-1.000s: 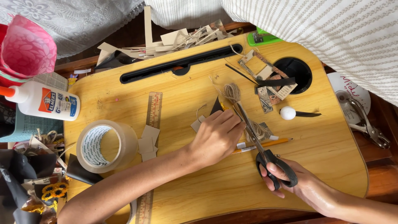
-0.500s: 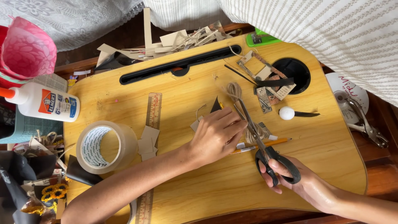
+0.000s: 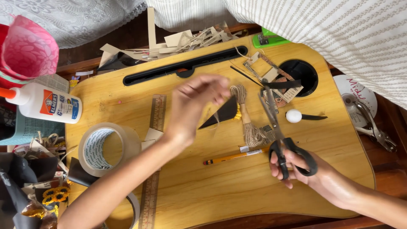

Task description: Assembling decorative paper cones by gluing sunflowers, punching holes in tags, and threading twine.

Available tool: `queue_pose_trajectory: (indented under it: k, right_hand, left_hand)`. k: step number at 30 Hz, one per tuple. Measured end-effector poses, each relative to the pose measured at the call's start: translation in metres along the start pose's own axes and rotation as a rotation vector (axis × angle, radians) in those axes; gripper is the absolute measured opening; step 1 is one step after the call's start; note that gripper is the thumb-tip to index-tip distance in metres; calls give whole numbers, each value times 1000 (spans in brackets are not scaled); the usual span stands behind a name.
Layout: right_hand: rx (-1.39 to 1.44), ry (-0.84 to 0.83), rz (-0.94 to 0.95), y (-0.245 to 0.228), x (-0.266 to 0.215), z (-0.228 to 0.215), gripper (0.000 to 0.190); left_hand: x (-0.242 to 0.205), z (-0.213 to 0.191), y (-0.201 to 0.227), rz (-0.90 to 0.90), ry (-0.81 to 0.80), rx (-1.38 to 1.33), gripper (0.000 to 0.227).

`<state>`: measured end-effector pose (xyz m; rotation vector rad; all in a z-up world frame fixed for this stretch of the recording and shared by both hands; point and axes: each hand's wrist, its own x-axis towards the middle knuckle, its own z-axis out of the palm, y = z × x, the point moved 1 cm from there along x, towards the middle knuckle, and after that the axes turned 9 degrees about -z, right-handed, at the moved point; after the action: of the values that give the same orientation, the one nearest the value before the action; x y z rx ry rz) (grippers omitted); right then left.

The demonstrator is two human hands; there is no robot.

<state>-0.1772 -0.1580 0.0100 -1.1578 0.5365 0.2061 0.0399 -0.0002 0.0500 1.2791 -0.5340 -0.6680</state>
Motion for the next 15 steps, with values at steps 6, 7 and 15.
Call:
queue_pose_trajectory:
  k: [6,7,15]
  right_hand:
    - [-106,-64,-351,-22,5,-1,23]
    - [-147,-77,-464,-28,8,2,14]
    - [-340,-34,-570,-70,43,62,20]
  left_hand:
    - [-10,-16,38,-112,38,-233,11]
    - [-14,-17,45,-117,15,-282,12]
    - [-40,-21,78,-113,63,-366,17]
